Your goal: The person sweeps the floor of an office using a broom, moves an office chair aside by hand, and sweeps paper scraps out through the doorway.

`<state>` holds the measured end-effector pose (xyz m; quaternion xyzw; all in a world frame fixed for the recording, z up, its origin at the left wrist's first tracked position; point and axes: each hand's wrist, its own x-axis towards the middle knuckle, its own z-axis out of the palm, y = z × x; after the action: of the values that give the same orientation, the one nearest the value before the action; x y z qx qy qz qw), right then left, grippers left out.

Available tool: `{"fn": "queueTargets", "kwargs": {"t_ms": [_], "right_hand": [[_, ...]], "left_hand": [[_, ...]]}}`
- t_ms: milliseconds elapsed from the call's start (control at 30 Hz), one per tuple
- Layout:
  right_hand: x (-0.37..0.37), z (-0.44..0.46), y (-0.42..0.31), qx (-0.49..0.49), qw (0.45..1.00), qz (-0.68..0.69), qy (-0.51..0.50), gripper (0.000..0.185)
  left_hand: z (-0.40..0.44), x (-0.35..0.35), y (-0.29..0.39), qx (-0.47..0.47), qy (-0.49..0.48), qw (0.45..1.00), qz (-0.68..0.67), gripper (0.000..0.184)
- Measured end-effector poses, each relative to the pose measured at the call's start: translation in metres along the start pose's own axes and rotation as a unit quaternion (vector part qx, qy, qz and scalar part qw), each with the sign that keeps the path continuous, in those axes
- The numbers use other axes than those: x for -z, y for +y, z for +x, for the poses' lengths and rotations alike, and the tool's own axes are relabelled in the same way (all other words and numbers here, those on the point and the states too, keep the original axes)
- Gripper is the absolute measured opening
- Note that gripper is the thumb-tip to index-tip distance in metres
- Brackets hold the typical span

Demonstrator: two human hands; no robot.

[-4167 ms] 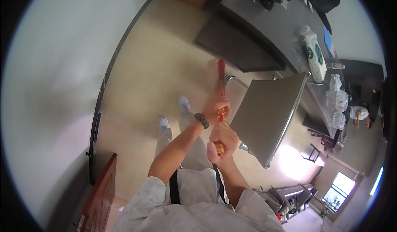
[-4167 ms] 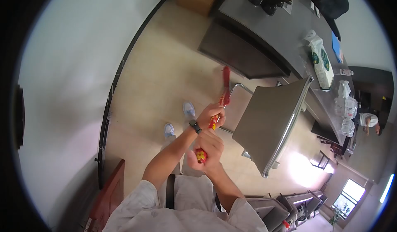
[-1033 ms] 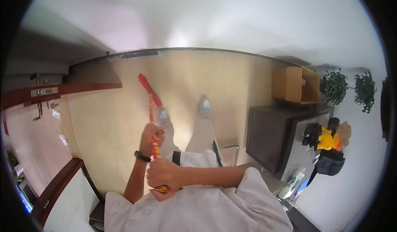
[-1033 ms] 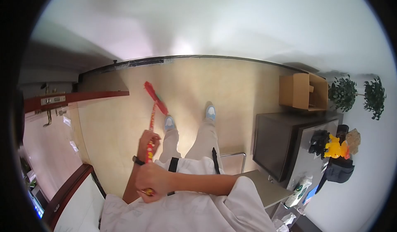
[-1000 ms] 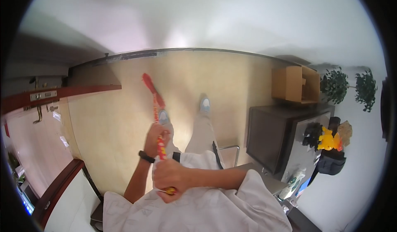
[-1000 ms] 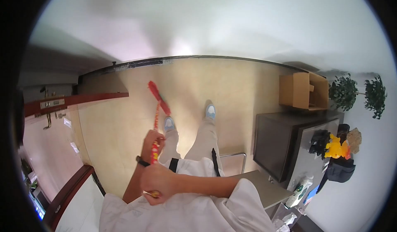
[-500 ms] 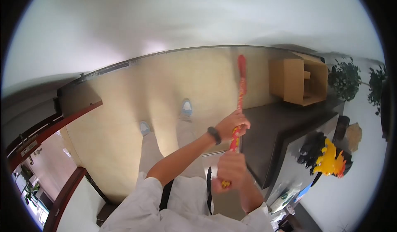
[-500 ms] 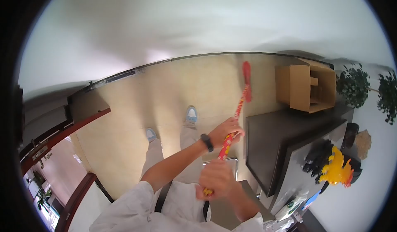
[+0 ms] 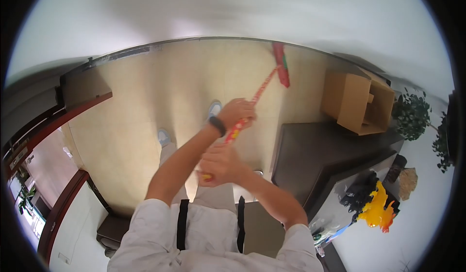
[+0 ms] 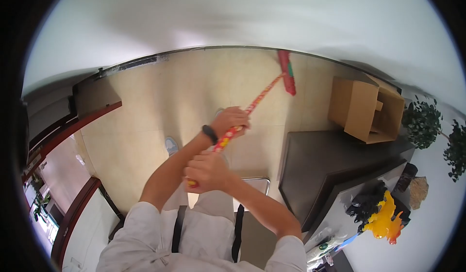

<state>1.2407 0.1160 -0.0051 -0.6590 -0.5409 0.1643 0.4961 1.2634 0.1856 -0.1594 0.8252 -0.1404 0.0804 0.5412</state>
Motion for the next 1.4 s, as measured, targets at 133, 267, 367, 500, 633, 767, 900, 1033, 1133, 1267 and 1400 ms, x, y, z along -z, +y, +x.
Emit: {"fn": "queueTargets", "kwargs": {"t_ms": [133,267,367,500,633,767,900,1033,1133,1267,1400], "right_hand": [[-0.097,0.044,-0.065,0.034,0.996,0.082,0.009,0.018],[-0.199,0.061,-0.131,0.076,0.986,0.144,-0.043,0.02],[-0.27,0.067,-0.176,0.098,0.967,0.203,-0.118,0.018],[-0.351,0.051,-0.227,0.127,0.94,0.23,-0.217,0.018],[-0.396,0.038,-0.283,0.135,0.912,0.278,-0.268,0.02],[-0.391,0.029,-0.315,0.154,0.88,0.293,-0.339,0.02],[-0.324,0.061,-0.32,0.192,0.869,0.256,-0.378,0.018],[-0.258,0.095,-0.31,0.188,0.873,0.269,-0.36,0.018],[-0.235,0.109,-0.279,0.196,0.871,0.231,-0.387,0.017],[-0.252,0.104,-0.215,0.204,0.882,0.198,-0.377,0.017],[-0.297,0.108,-0.197,0.193,0.902,0.187,-0.337,0.017]], "left_hand": [[-0.102,0.093,0.044,0.129,0.035,0.989,0.065,0.012],[-0.218,0.158,0.08,0.198,0.092,0.97,0.103,0.014],[-0.307,0.192,0.101,0.248,0.16,0.947,0.125,0.015],[-0.415,0.205,0.128,0.289,0.267,0.915,0.09,0.016],[-0.489,0.214,0.176,0.317,0.313,0.883,0.147,0.016],[-0.511,0.202,0.207,0.31,0.407,0.852,0.111,0.021],[-0.45,0.207,0.226,0.26,0.469,0.84,0.08,0.022],[-0.378,0.205,0.219,0.229,0.484,0.842,0.063,0.023],[-0.332,0.206,0.198,0.217,0.503,0.836,0.031,0.021],[-0.31,0.189,0.13,0.2,0.507,0.838,0.013,0.019],[-0.346,0.188,0.105,0.235,0.492,0.838,0.031,0.015]]}}
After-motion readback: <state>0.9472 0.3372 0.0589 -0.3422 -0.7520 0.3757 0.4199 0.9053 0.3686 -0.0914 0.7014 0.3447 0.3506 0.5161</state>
